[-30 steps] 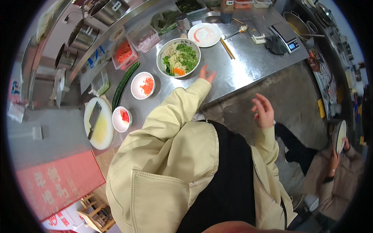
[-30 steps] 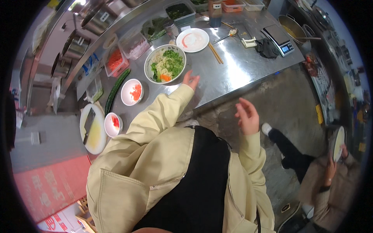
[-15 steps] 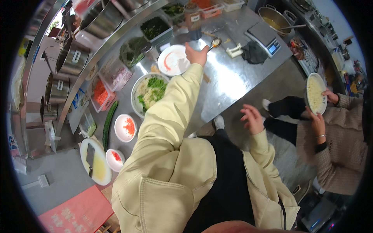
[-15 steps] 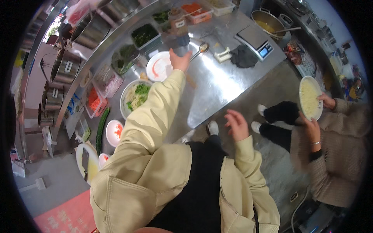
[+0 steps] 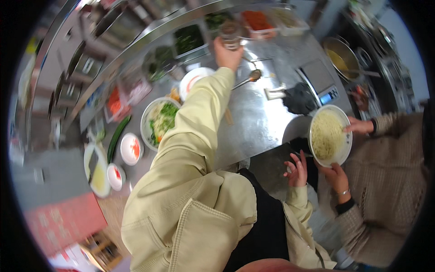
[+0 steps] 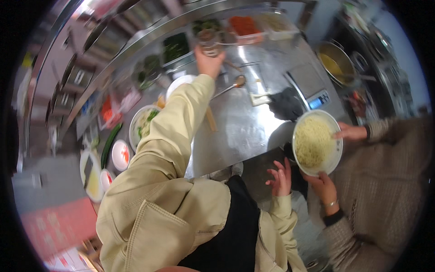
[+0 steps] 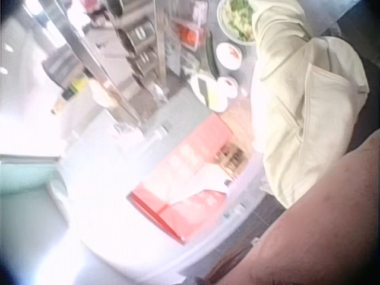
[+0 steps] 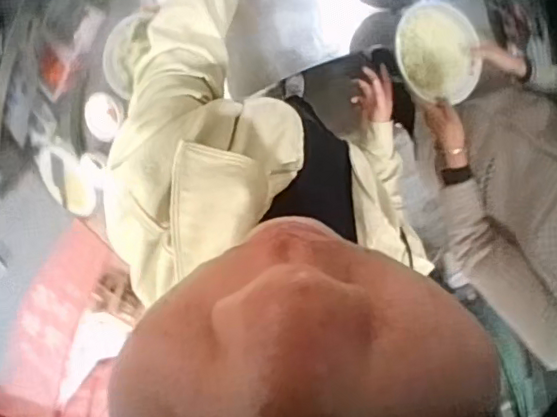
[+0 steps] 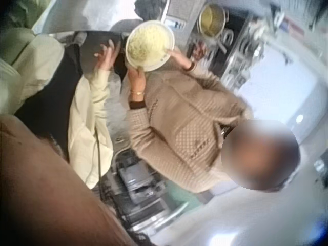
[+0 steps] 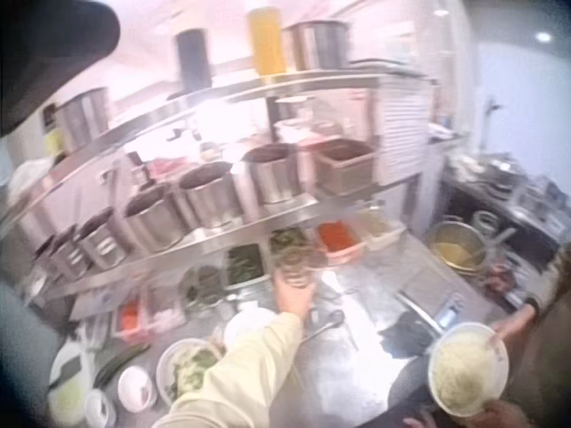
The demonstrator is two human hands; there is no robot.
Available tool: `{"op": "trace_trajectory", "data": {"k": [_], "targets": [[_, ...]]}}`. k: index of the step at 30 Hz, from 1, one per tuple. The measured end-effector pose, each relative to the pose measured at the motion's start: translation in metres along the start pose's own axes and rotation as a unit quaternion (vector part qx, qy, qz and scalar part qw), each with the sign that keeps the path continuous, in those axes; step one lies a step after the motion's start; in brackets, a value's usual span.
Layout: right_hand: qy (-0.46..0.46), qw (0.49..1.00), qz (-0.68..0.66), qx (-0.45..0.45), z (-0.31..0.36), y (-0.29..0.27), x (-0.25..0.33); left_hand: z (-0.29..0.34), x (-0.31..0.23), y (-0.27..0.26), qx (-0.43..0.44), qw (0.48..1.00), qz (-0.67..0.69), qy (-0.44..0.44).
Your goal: The person assembles two bowls of noodles by adding noodles, chopped green onions, shredded carrots, and other toppings from containers. They then pour hot broth from a saucepan into each bowl and stir with chopsticks. A coworker assists by adding noodles to one bowl.
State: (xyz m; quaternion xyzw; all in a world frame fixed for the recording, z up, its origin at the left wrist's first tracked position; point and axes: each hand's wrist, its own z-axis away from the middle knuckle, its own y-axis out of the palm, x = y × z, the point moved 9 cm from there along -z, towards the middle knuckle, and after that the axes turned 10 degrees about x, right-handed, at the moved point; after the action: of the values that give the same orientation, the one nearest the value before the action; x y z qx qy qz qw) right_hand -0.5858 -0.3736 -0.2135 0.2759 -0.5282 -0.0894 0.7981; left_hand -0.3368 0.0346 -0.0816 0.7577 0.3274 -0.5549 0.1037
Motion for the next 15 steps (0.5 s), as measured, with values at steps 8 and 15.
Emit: {"op": "trace_trajectory", "data": {"k": [8,15], "targets": [[-0.008,0.962,-0.253,0.104,0.003,0.022,0.031,0.067,-0.129,-0.194,0.023,0.982,0.168,0.087],[0.395,0.69,-0.6,-0.091,0.043,0.011,0.06,0.121,-0.186,-0.434,-0.027,0.996,-0.056,0.062]]}}
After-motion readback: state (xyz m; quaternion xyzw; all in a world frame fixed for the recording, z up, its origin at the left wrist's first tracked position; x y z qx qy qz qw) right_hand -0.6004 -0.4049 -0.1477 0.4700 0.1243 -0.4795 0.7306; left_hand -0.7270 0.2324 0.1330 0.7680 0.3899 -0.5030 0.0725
